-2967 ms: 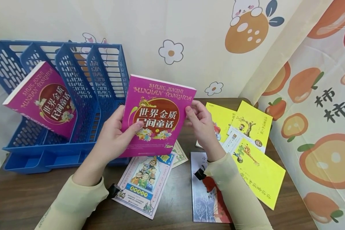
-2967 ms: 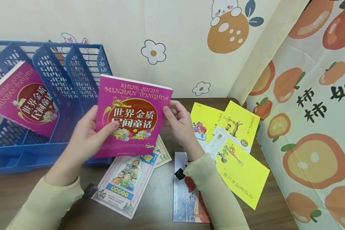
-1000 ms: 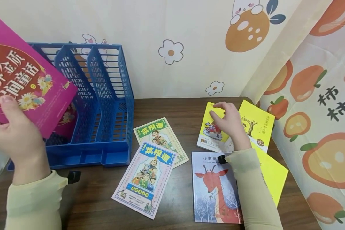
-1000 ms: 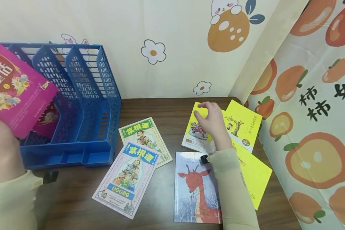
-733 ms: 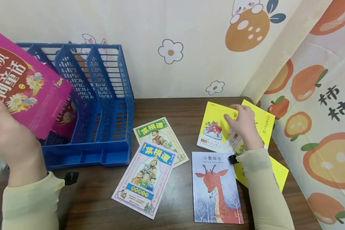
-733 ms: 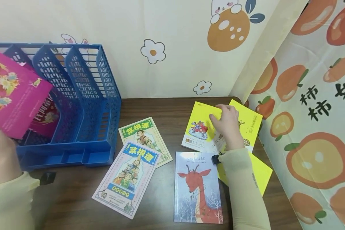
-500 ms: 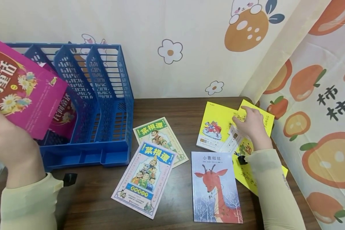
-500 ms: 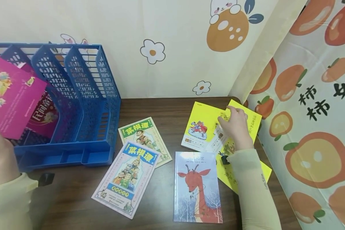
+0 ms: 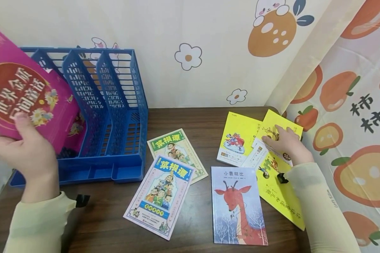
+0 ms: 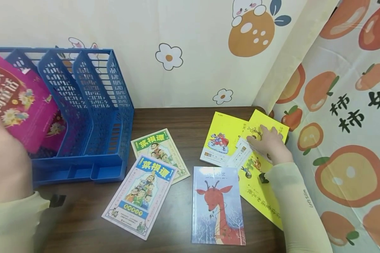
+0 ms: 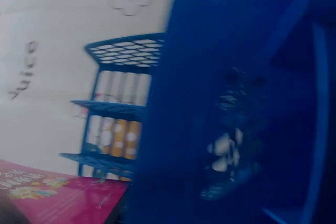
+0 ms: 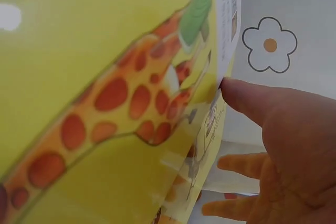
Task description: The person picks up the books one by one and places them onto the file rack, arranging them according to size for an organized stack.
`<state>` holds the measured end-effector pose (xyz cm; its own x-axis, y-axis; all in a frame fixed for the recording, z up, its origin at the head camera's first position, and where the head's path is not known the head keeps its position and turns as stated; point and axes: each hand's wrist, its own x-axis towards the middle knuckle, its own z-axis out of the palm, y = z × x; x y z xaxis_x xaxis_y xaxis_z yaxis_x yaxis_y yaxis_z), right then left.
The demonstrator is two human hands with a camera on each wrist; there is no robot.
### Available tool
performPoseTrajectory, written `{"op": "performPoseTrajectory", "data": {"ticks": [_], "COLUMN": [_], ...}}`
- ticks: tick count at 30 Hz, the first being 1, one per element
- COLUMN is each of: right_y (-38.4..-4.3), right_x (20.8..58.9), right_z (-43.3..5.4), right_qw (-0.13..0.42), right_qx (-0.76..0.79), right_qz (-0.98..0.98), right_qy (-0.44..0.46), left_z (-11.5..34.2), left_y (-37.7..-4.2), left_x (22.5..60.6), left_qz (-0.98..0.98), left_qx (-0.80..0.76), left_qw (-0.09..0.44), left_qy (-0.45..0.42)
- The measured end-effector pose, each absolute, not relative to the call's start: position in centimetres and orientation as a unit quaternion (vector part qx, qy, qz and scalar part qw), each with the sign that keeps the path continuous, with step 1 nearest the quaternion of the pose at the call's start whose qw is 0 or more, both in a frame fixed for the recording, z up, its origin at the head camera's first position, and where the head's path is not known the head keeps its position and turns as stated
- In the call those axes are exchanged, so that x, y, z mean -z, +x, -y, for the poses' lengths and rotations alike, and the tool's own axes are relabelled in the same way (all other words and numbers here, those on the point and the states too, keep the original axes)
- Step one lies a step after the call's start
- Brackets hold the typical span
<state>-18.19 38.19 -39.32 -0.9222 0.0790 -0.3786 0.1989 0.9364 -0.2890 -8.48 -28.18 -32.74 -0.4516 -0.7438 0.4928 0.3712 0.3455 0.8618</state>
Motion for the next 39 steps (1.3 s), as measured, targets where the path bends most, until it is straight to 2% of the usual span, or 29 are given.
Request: {"op": "performPoseTrajectory", "data": {"ticks": [4,8,12,18,28,39], "right_y": [-18.2,-18.3,-18.3,-18.3,-18.2,-18.1], "right_x": [39.5,39.8,40.0,40.0,39.8,39.6], "right_z": [-38.5,-38.6,-38.7,-38.5,-38.4,-38.4], "right_qw": [0.212,0.219,0.223,0.229,0.229,0.225], "right_qx": [0.157,0.152,0.148,0.136,0.145,0.138], "right_qz": [-0.964,-0.963,-0.963,-0.963,-0.962,-0.964], "right_qy": [0.045,0.028,0.032,0.034,0.037,0.030], "left_z": [28.0,27.5,26.9,26.6,28.0,28.6], "left_y": [-9.2,-9.7,-10.0,-10.1,-10.9,-10.9], "left_x": [33.6,34.2,34.5,34.5,35.5,34.9], "left_qz": [0.676,0.695,0.704,0.671,0.699,0.752], "left_qx": [0.536,0.540,0.564,0.641,0.660,0.616], "left_qw": [0.496,0.466,0.418,0.333,0.213,0.145], "left_qy": [0.100,0.088,0.102,0.168,0.176,0.186]}}
